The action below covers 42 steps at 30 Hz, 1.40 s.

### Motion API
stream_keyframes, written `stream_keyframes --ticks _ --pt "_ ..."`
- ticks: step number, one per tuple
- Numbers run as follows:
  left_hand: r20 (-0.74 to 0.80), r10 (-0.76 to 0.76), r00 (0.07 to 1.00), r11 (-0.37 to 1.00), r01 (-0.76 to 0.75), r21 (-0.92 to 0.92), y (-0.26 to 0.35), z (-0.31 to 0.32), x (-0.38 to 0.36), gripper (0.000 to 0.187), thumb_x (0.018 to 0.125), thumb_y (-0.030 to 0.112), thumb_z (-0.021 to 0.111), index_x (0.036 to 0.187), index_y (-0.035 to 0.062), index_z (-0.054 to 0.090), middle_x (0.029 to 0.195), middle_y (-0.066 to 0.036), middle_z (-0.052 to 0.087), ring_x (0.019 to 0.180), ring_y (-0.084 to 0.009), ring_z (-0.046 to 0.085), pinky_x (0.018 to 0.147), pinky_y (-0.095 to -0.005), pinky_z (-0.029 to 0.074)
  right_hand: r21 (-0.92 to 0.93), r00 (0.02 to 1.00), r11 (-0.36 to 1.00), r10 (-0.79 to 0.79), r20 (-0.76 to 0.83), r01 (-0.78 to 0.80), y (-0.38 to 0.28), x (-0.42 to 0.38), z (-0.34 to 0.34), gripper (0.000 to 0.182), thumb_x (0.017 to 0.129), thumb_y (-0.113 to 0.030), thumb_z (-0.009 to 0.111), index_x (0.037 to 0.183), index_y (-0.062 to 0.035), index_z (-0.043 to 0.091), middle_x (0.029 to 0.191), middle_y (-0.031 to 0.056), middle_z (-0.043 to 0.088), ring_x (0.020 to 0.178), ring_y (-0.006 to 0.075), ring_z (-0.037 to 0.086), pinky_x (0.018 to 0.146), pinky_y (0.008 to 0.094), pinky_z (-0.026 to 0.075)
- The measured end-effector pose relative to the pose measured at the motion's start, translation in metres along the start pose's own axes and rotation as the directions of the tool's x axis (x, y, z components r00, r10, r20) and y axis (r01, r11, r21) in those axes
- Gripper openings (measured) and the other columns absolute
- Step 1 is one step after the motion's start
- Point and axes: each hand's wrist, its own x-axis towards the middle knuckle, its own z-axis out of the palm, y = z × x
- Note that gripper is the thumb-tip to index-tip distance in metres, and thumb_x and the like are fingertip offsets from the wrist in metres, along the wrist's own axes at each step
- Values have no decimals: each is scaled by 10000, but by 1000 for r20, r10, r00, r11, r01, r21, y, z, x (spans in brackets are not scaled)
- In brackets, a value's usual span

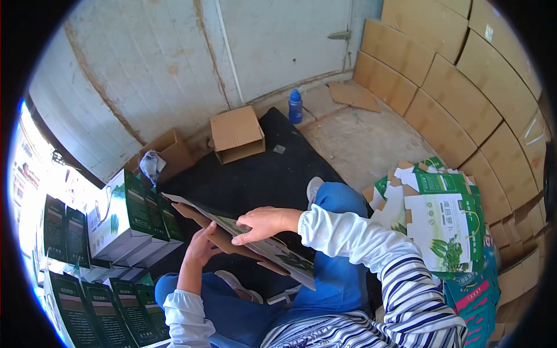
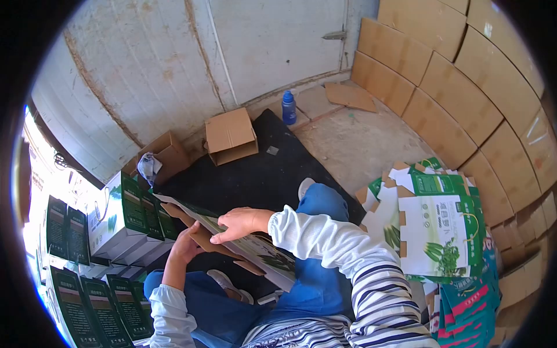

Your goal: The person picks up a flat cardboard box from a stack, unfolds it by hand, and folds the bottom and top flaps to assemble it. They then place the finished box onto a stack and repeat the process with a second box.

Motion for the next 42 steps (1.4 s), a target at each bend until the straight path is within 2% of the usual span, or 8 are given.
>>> stream_keyframes --ticks 5,10,20,25,29,37,39,42 --pt "23 15 1000 999 -14 -29 -2 -3 9 438 904 319 572 1199 2 505 1107 -117 600 1000 -242 608 824 -422 510 365 985 926 34 172 -96 3 18 -11 552 815 -391 538 1192 12 542 999 231 639 939 339 623 821 398 473" --pt "-59 -17 998 1000 15 -27 9 -1 12 359 832 141 614 1140 -12 511 1035 -117 608 921 -229 626 796 -368 524 4 996 998 57 -74 -56 12 22 -1 333 724 -175 520 985 27 566 921 235 637 899 397 605 806 452 465" --pt "-220 313 924 935 -260 240 7 10 21 389 758 87 631 1124 32 510 938 -51 576 852 -141 539 749 -261 431 3 987 1000 -29 -157 30 27 -3 -6 384 756 -142 518 1117 -17 561 890 235 627 809 398 608 693 447 483" --pt "-8 262 965 870 -233 433 35 6 -12 546 735 56 586 1247 25 401 905 -48 568 741 -138 545 616 -251 438 19 865 1000 11 -502 -2 49 -12 -20 349 748 -154 554 1049 21 564 764 216 629 699 379 615 632 418 482" --pt "80 239 968 677 -225 701 44 5 -22 682 743 67 564 1345 -17 256 896 -52 557 706 -107 540 553 -239 434 111 846 992 115 -521 -66 48 -8 -36 311 736 -138 550 998 31 558 690 208 609 648 365 600 608 406 468" --pt "-67 239 969 345 -20 939 41 17 0 832 729 132 526 1355 -181 77 878 -308 613 831 -417 623 712 -430 490 17 860 970 222 -460 -241 30 17 -38 202 735 -139 524 849 25 553 817 235 627 816 416 593 738 475 466" --pt "-139 243 960 355 45 934 43 20 5 779 729 122 520 1362 -140 149 873 -294 618 817 -395 631 685 -419 500 -20 821 979 159 -549 -204 39 24 -33 208 731 -145 522 835 34 525 743 246 598 758 427 578 693 477 451" --pt "-83 228 970 625 -80 777 55 17 4 609 735 92 516 1287 -71 318 839 -241 626 759 -334 650 611 -384 513 -9 824 964 220 -523 -264 38 25 -38 222 742 -154 514 859 33 543 807 244 615 806 425 584 730 483 458"
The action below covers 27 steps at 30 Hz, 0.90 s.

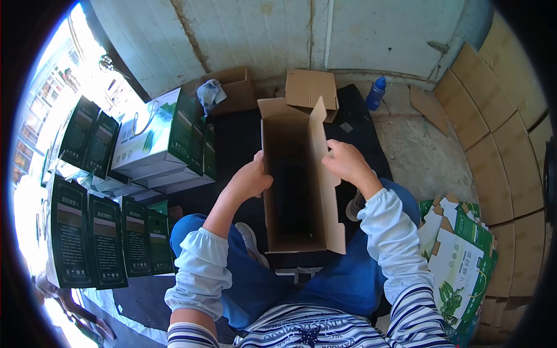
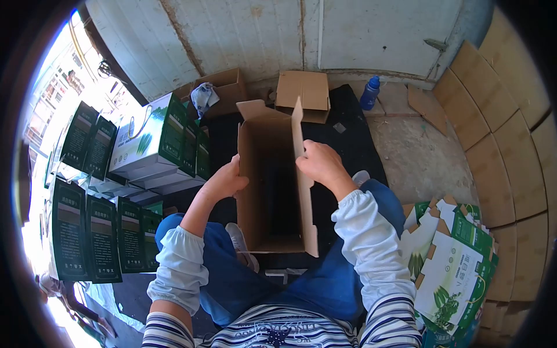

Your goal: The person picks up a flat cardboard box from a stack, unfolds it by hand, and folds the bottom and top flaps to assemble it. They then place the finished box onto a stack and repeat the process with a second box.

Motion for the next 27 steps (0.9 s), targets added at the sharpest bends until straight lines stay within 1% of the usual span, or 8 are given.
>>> stream_keyframes --ticks 2,6,9,16,20,23,24,27 --pt "-39 23 999 995 -27 -96 0 -5 1 507 744 72 522 1218 -41 380 801 -198 614 704 -279 646 562 -351 507 -25 996 998 67 65 -65 -1 -2 -8 297 798 -219 525 948 33 573 853 237 633 841 410 600 738 473 469" --pt "-147 118 982 953 -153 -263 -6 -7 0 443 757 56 559 1169 -36 425 764 -136 588 640 -208 621 523 -307 487 263 958 964 41 -285 37 3 -21 -6 405 879 -284 568 1168 -2 539 790 139 624 719 323 613 657 386 481" --pt "-129 111 985 977 -132 -168 -7 -10 -6 425 763 70 586 1145 -28 427 779 -132 590 656 -203 611 536 -310 479 -247 639 879 -469 -610 409 -7 -27 -17 317 848 -84 567 1158 -22 548 1021 128 585 900 301 580 780 372 478" --pt "-50 349 936 937 -349 14 9 9 -32 525 726 116 625 1211 36 440 863 -215 624 852 -383 619 714 -411 489 -624 695 622 -699 -171 472 -80 -19 -57 545 718 -179 723 1197 -4 528 1290 141 478 1236 293 424 1050 384 340" --pt "81 503 860 850 -510 133 13 20 -36 528 748 125 579 1257 72 449 887 -211 628 865 -386 610 749 -431 476 -759 730 408 -671 128 508 -75 7 -80 559 599 -328 799 1045 -44 617 1071 125 599 1205 295 442 1083 428 279" --pt "157 563 811 805 -582 118 20 28 -42 428 771 131 572 1182 39 496 738 -170 603 749 -364 605 666 -417 467 -789 811 293 -431 395 540 -87 2 -94 502 608 -389 778 960 -50 661 967 106 640 1178 291 462 1057 451 288" --pt "217 529 820 814 -563 142 24 27 -44 431 780 132 566 1195 41 492 751 -162 614 754 -353 611 671 -414 469 -756 779 258 -401 482 601 -81 3 -92 390 670 -410 736 900 -97 693 834 88 659 1030 288 563 945 429 393" --pt "280 522 806 798 -578 174 27 25 -45 467 791 146 573 1237 49 477 772 -158 628 737 -340 616 673 -409 474 -462 701 677 -113 705 573 -75 -3 -88 343 729 -376 704 985 -149 679 888 108 660 957 307 598 817 400 460"
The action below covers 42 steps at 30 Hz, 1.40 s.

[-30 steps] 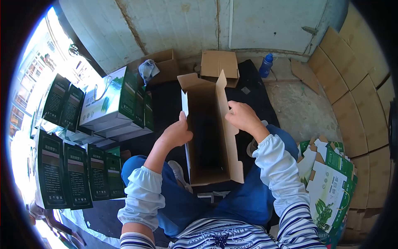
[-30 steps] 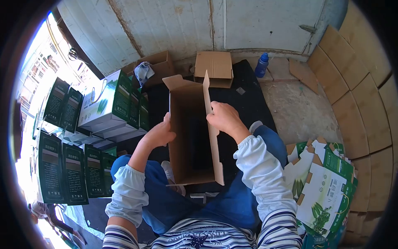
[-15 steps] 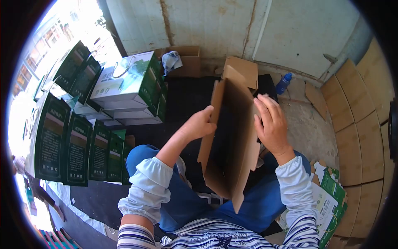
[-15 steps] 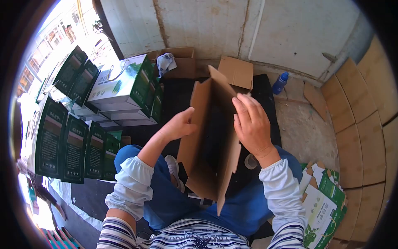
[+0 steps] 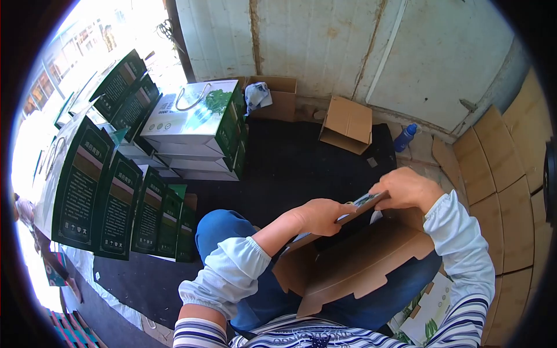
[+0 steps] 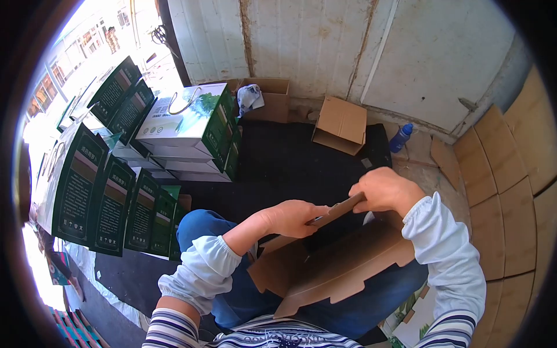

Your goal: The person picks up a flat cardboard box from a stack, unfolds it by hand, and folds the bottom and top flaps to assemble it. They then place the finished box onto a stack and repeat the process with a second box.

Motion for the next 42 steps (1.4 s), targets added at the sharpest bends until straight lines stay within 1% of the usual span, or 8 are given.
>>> stream_keyframes --ticks 6,11,15,20,23,32,38,42 --pt "-497 -49 866 981 -50 -186 2 -49 -18 530 789 129 686 1272 29 495 933 -123 623 698 -170 605 671 -285 497 -27 998 998 54 -34 -55 13 -20 -1 200 822 -340 613 892 -178 707 758 128 650 764 337 614 696 420 477" --pt "-994 -103 35 995 -7 -104 -23 -88 -45 362 804 101 658 1143 25 557 976 -86 580 887 -178 570 792 -316 459 -6 975 989 145 -167 -148 35 -68 -18 239 800 -342 642 836 -112 693 734 155 631 708 370 586 629 409 469" --pt "-947 -290 -135 954 -116 -276 -55 -88 -69 425 862 224 642 1207 9 518 1106 -109 567 1036 -197 539 865 -332 427 401 924 883 337 -179 -244 39 -91 -10 348 807 -377 661 919 -48 680 724 124 658 635 259 621 598 343 477" --pt "-796 -596 109 727 -349 -592 -33 -76 -69 636 844 311 661 1291 -69 413 1257 -187 477 1170 -243 459 988 -319 355 747 837 652 475 -271 -128 24 -62 65 502 839 -456 582 970 24 648 774 173 662 698 211 634 647 333 490" --pt "-755 -578 309 749 -167 -641 -49 -51 -45 815 778 399 714 1319 -95 357 1316 -238 430 1236 -299 416 1027 -357 325 777 692 585 461 -555 233 6 -9 134 442 864 -404 546 972 16 629 793 190 661 710 305 655 648 360 491" --pt "-703 -536 467 844 293 -449 -73 6 21 909 741 369 688 1356 -122 231 1322 -331 358 1273 -405 344 1055 -389 308 682 611 731 541 -577 -3 -87 21 188 460 899 -324 527 647 47 629 583 246 571 554 399 597 509 452 472" --pt "-626 -577 524 778 121 -616 -119 30 29 531 678 -5 536 1202 9 453 971 -252 627 1014 -405 575 916 -407 431 723 621 681 619 -482 -118 -96 31 185 472 897 -351 493 681 42 641 657 250 603 636 398 619 583 456 492" --pt "-600 -399 693 906 196 -376 -130 29 15 632 667 -18 505 1284 8 371 1206 -288 499 1116 -451 495 949 -424 410 733 610 672 625 -487 -104 -83 38 193 436 896 -351 475 775 27 658 717 247 627 679 402 626 627 466 505"
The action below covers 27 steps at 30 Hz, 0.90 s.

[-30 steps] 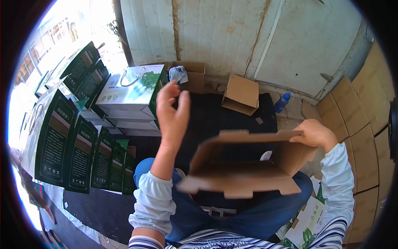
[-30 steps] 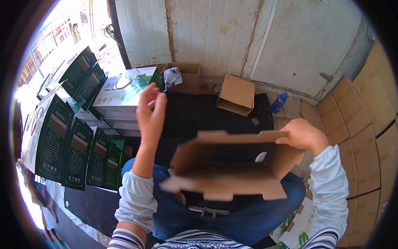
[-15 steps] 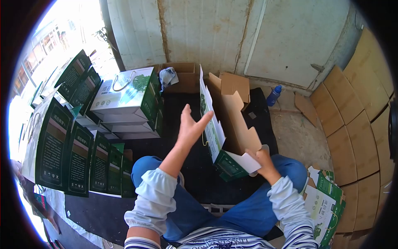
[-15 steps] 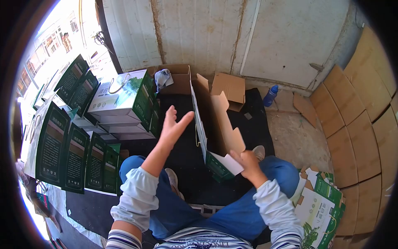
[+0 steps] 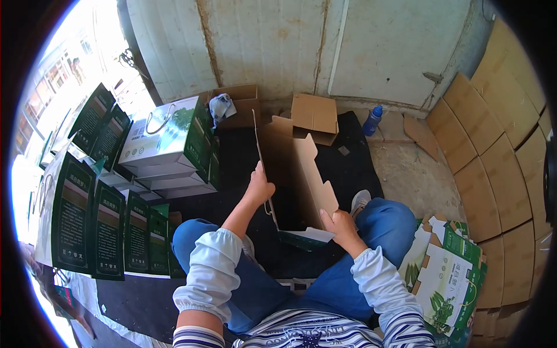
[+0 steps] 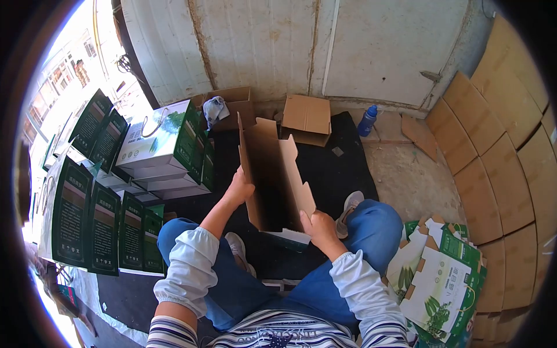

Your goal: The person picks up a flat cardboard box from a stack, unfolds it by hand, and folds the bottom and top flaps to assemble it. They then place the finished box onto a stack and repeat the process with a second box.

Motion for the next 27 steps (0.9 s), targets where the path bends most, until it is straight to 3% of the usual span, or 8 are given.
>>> stream_keyframes --ticks 1,5,9,12,15,22,27 --pt "67 58 996 993 -65 103 0 -3 -4 668 664 -13 505 1312 -2 341 1267 -294 457 1136 -464 475 956 -428 406 10 1000 1000 -8 -13 8 2 1 0 436 899 -350 474 781 28 656 712 250 623 681 407 622 628 467 501" --pt "114 -74 991 926 26 377 7 0 -39 814 677 48 525 1376 -118 142 1415 -281 263 1169 -477 439 958 -467 402 38 997 999 -30 -66 33 1 7 5 419 903 -341 469 832 30 652 738 251 625 713 414 619 650 475 494" --pt "124 -134 983 883 62 466 23 3 -56 799 699 66 542 1380 -92 155 1406 -270 295 1164 -454 463 948 -480 409 -33 998 999 42 -36 -43 -14 18 6 401 897 -338 474 924 25 643 803 245 638 758 410 622 679 478 496" --pt "130 -251 959 844 151 515 68 2 -65 796 705 77 573 1371 -97 173 1394 -267 316 1162 -435 476 933 -481 426 -10 998 999 47 -49 -48 -17 26 5 348 899 -315 476 964 -6 623 822 222 652 775 391 632 700 472 503" --pt "92 -268 959 773 157 614 75 11 -63 808 716 112 613 1368 -112 191 1373 -263 340 1137 -418 505 926 -491 431 72 992 997 20 -125 -11 -14 24 9 381 885 -335 485 915 10 644 804 239 642 755 415 622 679 481 498" --pt "54 -326 944 589 159 792 83 37 -47 808 739 202 630 1368 -110 229 1355 -237 368 1131 -369 521 883 -508 434 19 997 999 35 -74 -34 -10 19 12 358 898 -314 477 939 16 610 829 223 647 778 396 628 685 474 503" --pt "22 -255 967 552 126 824 73 41 -43 813 741 196 622 1377 -102 213 1397 -243 322 1240 -371 409 924 -537 386 -5 999 1000 19 -50 -19 -12 20 8 308 906 -291 475 952 -4 576 861 202 653 788 368 637 683 461 509"
